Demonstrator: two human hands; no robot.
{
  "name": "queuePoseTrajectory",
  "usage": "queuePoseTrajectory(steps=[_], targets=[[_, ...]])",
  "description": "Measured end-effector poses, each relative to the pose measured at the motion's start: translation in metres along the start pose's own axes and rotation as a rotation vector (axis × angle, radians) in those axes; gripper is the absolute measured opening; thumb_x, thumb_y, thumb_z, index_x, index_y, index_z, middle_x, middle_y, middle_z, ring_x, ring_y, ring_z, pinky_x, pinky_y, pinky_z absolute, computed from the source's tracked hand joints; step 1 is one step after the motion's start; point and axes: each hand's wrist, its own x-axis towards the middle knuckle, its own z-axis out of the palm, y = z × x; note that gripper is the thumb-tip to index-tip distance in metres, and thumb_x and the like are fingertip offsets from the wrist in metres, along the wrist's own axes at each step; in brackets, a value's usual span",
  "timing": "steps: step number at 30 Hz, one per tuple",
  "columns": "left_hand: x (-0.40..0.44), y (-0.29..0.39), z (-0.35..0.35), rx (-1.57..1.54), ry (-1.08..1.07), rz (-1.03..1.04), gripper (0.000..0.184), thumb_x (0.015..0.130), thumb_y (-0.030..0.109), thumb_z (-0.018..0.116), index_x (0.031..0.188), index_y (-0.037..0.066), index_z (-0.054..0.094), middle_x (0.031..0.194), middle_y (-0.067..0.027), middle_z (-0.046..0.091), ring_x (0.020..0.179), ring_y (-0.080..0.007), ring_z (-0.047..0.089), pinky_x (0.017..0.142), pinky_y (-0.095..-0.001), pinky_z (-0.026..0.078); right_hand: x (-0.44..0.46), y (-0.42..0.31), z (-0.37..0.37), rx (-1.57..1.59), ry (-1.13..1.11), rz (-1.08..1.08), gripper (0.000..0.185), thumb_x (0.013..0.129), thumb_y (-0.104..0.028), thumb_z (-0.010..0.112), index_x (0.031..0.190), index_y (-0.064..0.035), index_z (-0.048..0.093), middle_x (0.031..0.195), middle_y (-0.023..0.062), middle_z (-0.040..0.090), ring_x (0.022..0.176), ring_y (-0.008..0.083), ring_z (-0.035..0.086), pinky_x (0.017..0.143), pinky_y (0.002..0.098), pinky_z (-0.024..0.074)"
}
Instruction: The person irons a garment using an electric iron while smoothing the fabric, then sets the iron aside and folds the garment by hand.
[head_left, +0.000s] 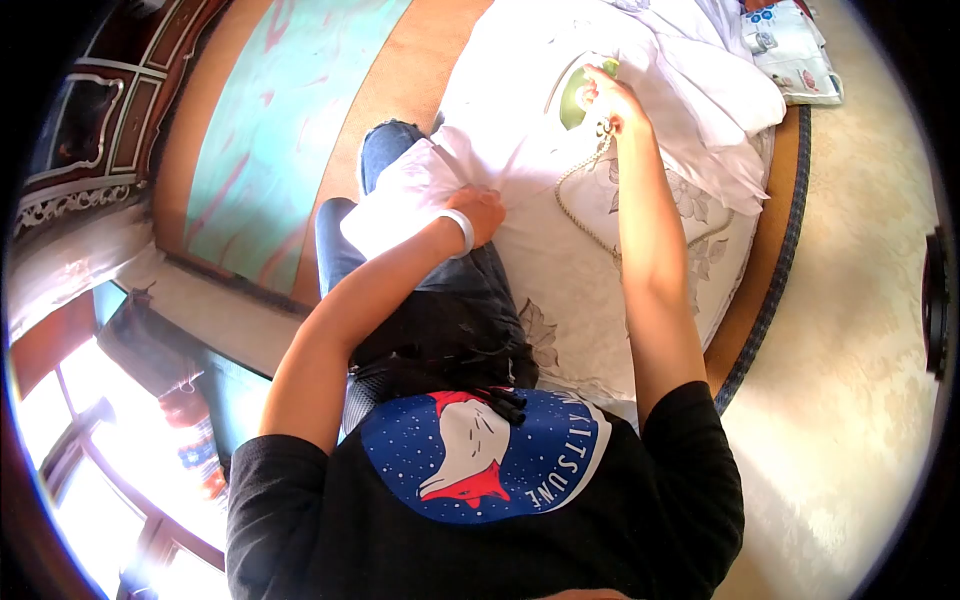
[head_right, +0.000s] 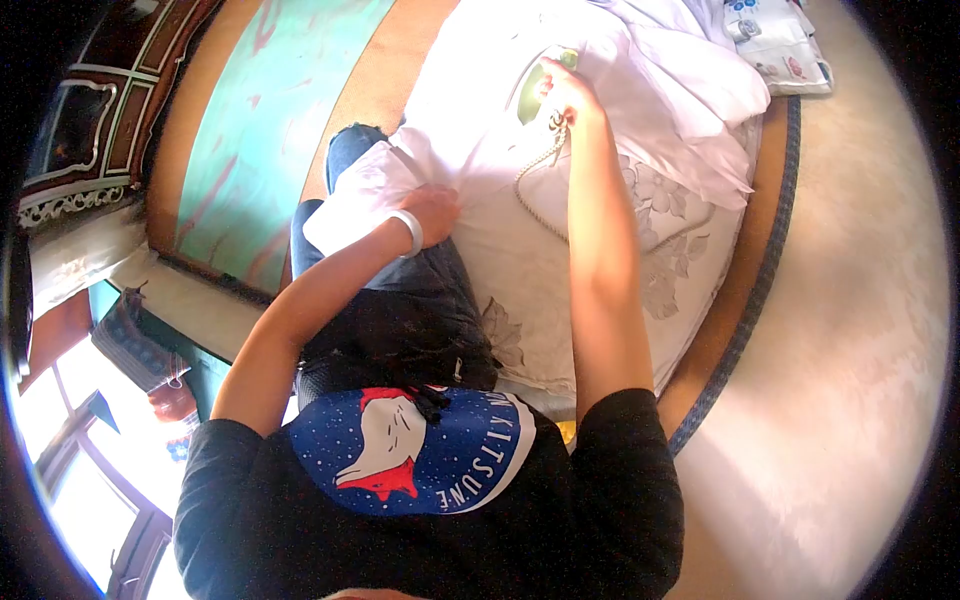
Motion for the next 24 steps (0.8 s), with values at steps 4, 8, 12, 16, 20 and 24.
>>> queuePoseTrajectory(steps=[4, 8, 12, 16, 20, 24], targets=[[0.001, -0.002, 0.004, 0.041, -0.005, 0.036, 0.019, 0.079, 0.011, 0.051, 0.086, 0.003, 0.066, 0.096, -0.0133, 0.060, 0.094, -0.0285, 0.058, 0.082, -0.0369, 0.047, 0.034, -0.008, 0.000, 0.130, -0.011, 0.066, 0.017, 0.088, -0.014, 0.059, 0.095, 0.0008, 0.054, 0.061, -0.0005, 0.041, 0.050, 0.0081, 0.041, 0.047, 0.0220, 0.0370], [0.003, -0.006, 0.011, 0.022, 0.001, 0.064, 0.019, 0.079, 0.012, 0.051, 0.085, 0.004, 0.067, 0.096, -0.0127, 0.060, 0.095, -0.0278, 0.058, 0.082, -0.0368, 0.047, 0.055, -0.016, -0.005, 0.109, -0.052, 0.083, 0.018, 0.087, -0.017, 0.061, 0.089, -0.0005, 0.054, 0.060, -0.0002, 0.042, 0.049, 0.0087, 0.041, 0.045, 0.0234, 0.0370], [0.003, -0.002, 0.009, 0.037, 0.016, 0.028, 0.018, 0.080, 0.013, 0.051, 0.085, 0.005, 0.067, 0.095, -0.0128, 0.060, 0.092, -0.0286, 0.060, 0.079, -0.0378, 0.048, 0.048, -0.020, -0.003, -0.060, -0.065, 0.035, 0.024, 0.084, -0.021, 0.065, 0.073, -0.0102, 0.046, 0.057, -0.0026, 0.042, 0.047, 0.0064, 0.040, 0.042, 0.0194, 0.0331], [0.003, -0.003, 0.009, 0.076, 0.014, 0.028, 0.019, 0.081, 0.013, 0.051, 0.086, 0.005, 0.066, 0.095, -0.0136, 0.061, 0.089, -0.0301, 0.061, 0.077, -0.0392, 0.049, 0.039, -0.019, -0.001, -0.127, -0.046, 0.065, 0.021, 0.085, -0.021, 0.064, 0.075, -0.0072, 0.052, 0.057, -0.0012, 0.044, 0.046, 0.0088, 0.042, 0.043, 0.0223, 0.0354], [0.003, -0.003, 0.008, 0.023, 0.012, 0.018, 0.019, 0.081, 0.013, 0.051, 0.087, 0.004, 0.067, 0.096, -0.0147, 0.061, 0.090, -0.0307, 0.061, 0.078, -0.0395, 0.050, 0.029, -0.007, -0.017, -0.179, -0.096, 0.049, 0.021, 0.084, -0.021, 0.065, 0.079, -0.0037, 0.055, 0.058, 0.0004, 0.046, 0.047, 0.0102, 0.043, 0.043, 0.0242, 0.0354], [0.001, -0.003, 0.005, 0.011, 0.010, 0.031, 0.020, 0.080, 0.012, 0.051, 0.089, 0.003, 0.067, 0.098, -0.0159, 0.061, 0.092, -0.0310, 0.061, 0.078, -0.0395, 0.050, 0.014, 0.010, -0.035, -0.191, -0.087, 0.055, 0.020, 0.084, -0.020, 0.064, 0.083, -0.0037, 0.053, 0.059, 0.0008, 0.046, 0.047, 0.0096, 0.043, 0.042, 0.0244, 0.0350]])
